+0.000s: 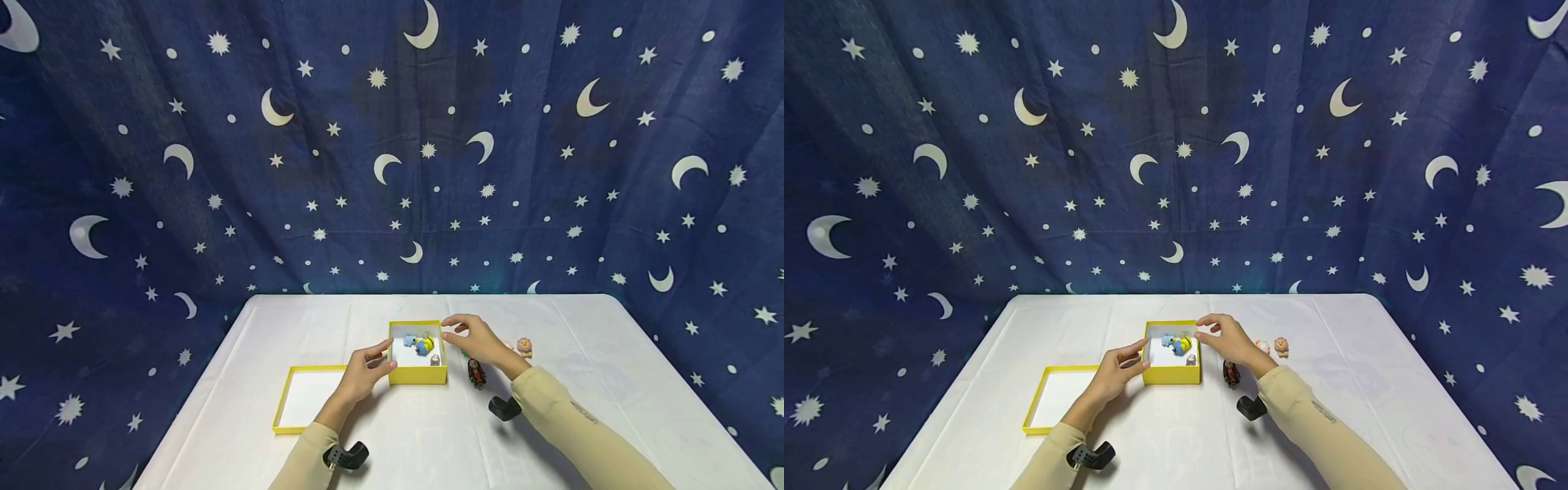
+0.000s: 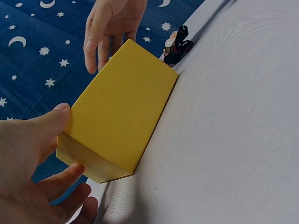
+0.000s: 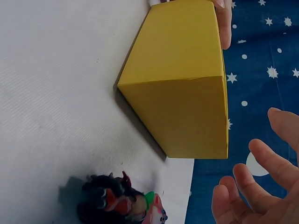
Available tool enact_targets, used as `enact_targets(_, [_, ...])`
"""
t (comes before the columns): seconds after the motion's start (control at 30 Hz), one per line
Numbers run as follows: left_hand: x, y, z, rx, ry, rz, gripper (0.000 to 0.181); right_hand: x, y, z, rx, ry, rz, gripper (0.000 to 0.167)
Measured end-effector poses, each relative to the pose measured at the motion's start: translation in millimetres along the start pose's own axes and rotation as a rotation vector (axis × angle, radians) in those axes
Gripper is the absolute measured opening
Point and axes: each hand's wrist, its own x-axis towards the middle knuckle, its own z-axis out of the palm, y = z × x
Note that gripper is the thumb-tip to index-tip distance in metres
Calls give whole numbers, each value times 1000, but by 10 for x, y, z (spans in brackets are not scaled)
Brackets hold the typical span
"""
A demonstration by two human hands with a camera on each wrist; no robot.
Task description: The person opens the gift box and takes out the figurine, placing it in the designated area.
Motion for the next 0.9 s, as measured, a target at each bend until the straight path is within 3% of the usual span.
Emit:
enact_targets(0.2, [1, -1, 3, -9, 4, -5, 50, 43, -24, 37, 4, -3, -52, 31])
enact_targets(0.5, [16, -25, 8, -22, 4, -12, 49, 84, -117, 144, 20, -6, -38, 30])
enact_targets(0.9, [1, -3, -21, 14, -27, -9, 52, 158, -156, 260, 2, -25, -76, 30])
